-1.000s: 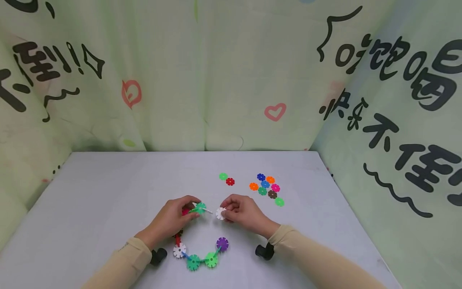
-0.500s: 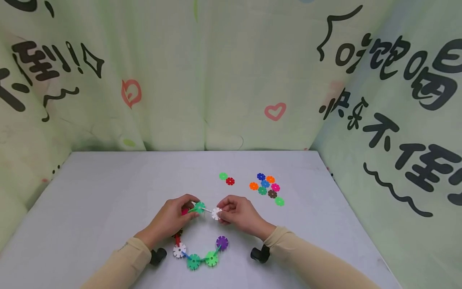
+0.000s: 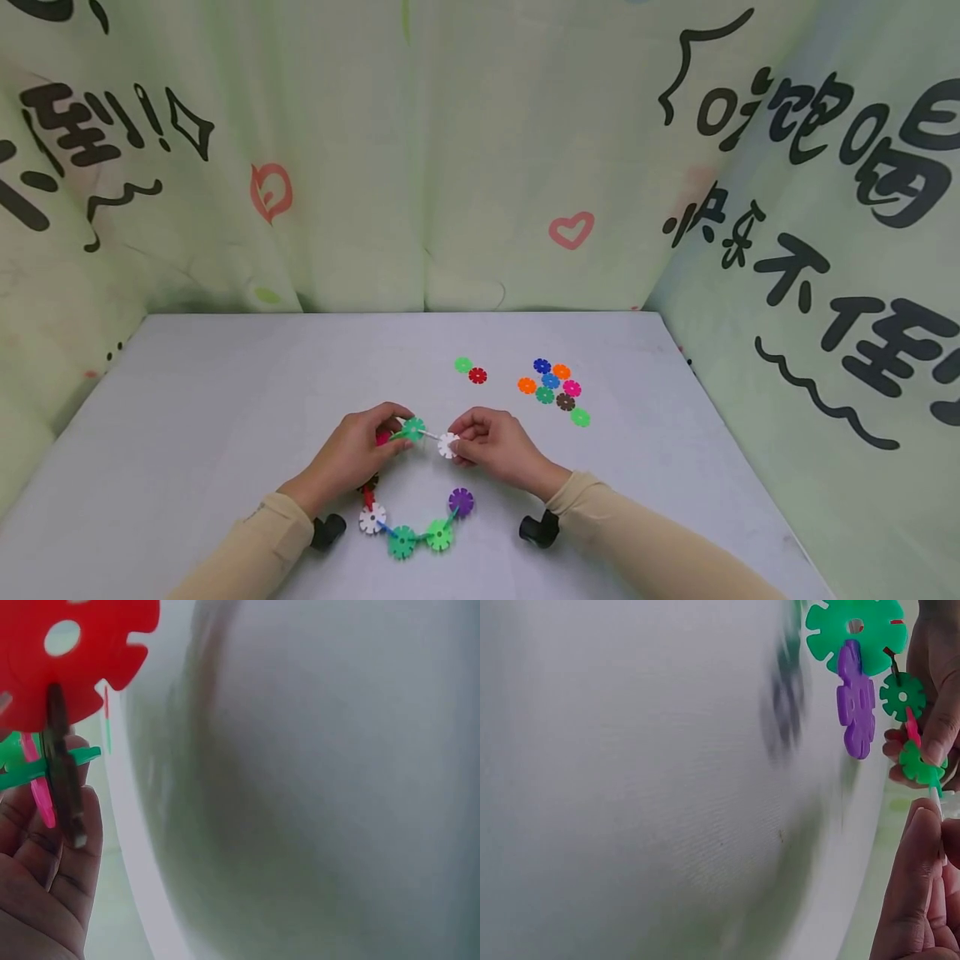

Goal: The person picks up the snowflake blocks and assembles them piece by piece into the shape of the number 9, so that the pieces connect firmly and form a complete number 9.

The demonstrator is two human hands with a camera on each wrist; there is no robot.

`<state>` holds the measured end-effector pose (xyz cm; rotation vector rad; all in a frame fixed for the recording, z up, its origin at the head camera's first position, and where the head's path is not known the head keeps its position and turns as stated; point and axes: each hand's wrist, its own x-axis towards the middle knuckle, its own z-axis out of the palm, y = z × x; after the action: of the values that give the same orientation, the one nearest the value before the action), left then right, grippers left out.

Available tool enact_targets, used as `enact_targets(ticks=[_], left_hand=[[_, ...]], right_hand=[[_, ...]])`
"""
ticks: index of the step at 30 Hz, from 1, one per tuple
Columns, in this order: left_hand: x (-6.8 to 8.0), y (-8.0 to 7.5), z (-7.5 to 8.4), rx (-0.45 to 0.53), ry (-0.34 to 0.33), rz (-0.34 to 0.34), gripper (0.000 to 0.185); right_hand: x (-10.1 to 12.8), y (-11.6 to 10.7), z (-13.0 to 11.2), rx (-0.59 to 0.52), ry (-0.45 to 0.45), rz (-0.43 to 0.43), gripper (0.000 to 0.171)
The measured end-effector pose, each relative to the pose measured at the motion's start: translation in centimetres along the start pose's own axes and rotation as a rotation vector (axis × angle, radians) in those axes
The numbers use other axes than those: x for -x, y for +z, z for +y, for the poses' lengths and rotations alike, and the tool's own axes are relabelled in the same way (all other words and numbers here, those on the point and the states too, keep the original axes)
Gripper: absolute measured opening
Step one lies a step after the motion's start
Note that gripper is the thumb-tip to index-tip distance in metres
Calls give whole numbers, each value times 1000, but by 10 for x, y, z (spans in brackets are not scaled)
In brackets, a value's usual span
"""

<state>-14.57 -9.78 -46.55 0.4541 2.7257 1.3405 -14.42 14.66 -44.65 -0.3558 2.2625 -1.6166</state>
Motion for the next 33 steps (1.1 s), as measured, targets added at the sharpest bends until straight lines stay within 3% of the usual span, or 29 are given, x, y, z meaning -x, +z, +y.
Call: enact_targets(ticks=[19,27,33], left_hand=[[0,0,5,-72,33,-17,38],[0,1,5,-96,161,-17,34],[-2,6,3,-56,223,-13,28]], right_hand=[[2,3,-4,4,-23,0,17],[1,5,-5,-3,-20,21,18],[-1,6,-3,-2,-10,45,14]])
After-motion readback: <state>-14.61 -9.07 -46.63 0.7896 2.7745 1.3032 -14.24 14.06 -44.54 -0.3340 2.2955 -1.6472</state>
